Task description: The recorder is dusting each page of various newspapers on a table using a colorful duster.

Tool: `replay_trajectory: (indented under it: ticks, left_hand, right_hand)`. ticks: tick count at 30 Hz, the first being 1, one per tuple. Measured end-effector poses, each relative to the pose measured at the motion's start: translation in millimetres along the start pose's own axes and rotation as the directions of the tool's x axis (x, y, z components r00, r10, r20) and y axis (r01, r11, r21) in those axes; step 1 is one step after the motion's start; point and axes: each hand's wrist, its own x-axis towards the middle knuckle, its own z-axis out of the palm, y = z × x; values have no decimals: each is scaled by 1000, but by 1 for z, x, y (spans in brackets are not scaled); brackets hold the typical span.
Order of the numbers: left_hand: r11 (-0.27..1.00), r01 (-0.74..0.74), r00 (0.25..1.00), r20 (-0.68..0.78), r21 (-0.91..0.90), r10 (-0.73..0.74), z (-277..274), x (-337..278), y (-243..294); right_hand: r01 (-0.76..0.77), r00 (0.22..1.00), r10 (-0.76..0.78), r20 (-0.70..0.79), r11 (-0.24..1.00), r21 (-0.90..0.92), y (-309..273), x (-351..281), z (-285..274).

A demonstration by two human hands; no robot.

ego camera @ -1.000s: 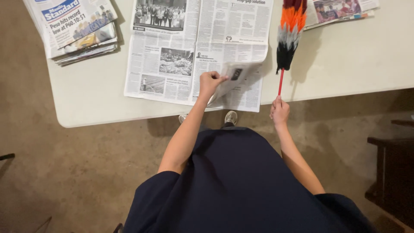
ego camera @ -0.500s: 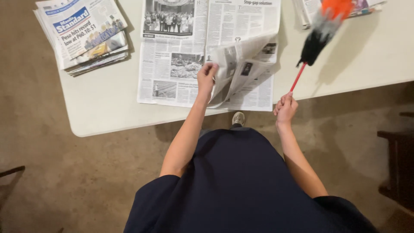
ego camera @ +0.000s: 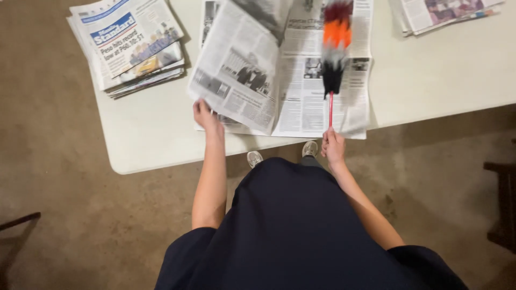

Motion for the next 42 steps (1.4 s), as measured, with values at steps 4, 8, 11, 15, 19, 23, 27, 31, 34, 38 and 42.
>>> replay_trajectory:
  ticks: [4, 8, 11, 15, 19, 23, 27, 31, 34, 38, 42]
  left_hand:
    - [983, 153, 988, -24, 101, -152, -75, 8, 24]
    - [937, 286, 957, -17, 202, -288, -130, 14, 18]
    - [900, 352, 933, -20, 258, -360, -135, 3, 41]
    - [841, 390, 912, -35, 375, -408, -122, 2, 63]
    - [792, 363, 902, 27, 491, -431, -139, 17, 52]
    - [773, 333, 902, 56, 539, -427, -135, 18, 58]
    - [739, 314, 906, 44, 596, -421, -132, 19, 62]
    - [721, 312, 897, 59, 619, -439, -136, 15, 68]
    - [710, 311, 887, 74, 632, -455, -143, 19, 61]
    - [697, 309, 871, 101, 647, -481, -158, 36, 48]
    - [688, 291, 856, 141, 665, -498, -159, 38, 49]
  right_hand:
    - [-101, 993, 54, -110, 864, -493, 44, 18, -1]
    - [119, 967, -253, -30, 552, -826, 119, 66, -44]
    - [44, 960, -254, -116, 546, -837, 100, 53, -25]
    - [110, 960, -262, -94, 665, -738, 86, 25, 17]
    - [52, 997, 30, 75, 470, -881, 92, 3, 49]
    - [405, 892, -255, 374, 80, -911, 51, -21, 69]
    - [155, 983, -124, 137, 146, -977, 27, 9, 89]
    - [153, 958, -283, 47, 363, -919, 58, 76, 113]
    - [245, 954, -252, 162, 347, -905, 35, 88, 170]
    - [330, 938, -185, 293, 213, -920, -8, 96, 203]
    - [236, 951, -236, 198, 143, -961, -15, 148, 177]
